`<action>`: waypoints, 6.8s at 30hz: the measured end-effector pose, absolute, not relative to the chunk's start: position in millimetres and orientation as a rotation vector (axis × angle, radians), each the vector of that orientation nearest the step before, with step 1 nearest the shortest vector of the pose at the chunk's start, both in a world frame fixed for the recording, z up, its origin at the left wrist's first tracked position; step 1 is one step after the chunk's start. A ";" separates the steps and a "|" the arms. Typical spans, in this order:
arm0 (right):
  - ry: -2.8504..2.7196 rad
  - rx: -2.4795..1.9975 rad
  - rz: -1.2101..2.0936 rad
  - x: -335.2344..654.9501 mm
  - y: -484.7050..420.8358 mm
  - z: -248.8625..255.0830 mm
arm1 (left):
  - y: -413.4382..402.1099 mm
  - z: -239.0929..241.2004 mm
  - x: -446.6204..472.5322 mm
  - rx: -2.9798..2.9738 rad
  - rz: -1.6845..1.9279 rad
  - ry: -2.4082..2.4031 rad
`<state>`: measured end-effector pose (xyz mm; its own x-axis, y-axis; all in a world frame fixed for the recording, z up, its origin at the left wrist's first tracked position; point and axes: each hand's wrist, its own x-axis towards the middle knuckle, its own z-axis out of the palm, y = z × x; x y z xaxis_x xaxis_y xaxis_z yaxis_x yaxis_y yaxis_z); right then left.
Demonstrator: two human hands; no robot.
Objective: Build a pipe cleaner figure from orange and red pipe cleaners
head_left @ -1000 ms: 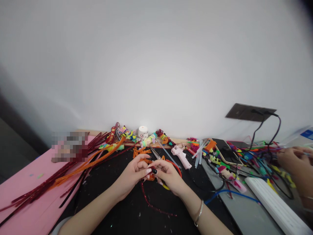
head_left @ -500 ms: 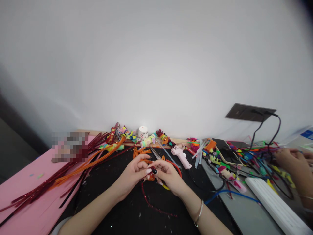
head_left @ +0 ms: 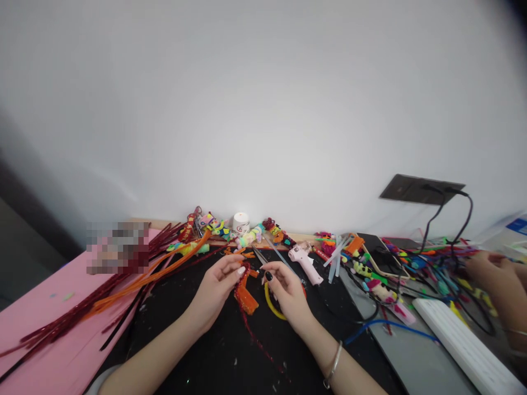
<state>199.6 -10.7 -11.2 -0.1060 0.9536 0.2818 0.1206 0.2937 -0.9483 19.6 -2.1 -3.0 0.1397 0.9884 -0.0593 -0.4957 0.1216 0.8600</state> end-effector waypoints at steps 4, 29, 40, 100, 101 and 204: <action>-1.623 -1.163 0.799 200.9 -8.0 -14.1 | 0.9 -2.4 18.8 0.699 1.318 0.745; -1.200 -1.089 1.117 195.3 -6.1 -13.6 | 1.6 -11.7 17.0 1.272 1.167 0.899; -1.281 -1.113 1.243 193.9 -3.7 -17.9 | 1.4 -7.4 17.7 1.186 1.174 0.946; -1.605 -2.273 -0.256 252.9 16.4 -4.9 | 1.1 1.5 15.0 0.781 1.188 0.882; -1.608 -2.336 -0.234 255.3 17.5 -6.4 | 1.1 1.5 15.0 0.770 1.192 0.874; -1.686 -1.274 0.763 230.2 1.2 -4.2 | 10.5 4.5 9.5 0.578 1.355 0.876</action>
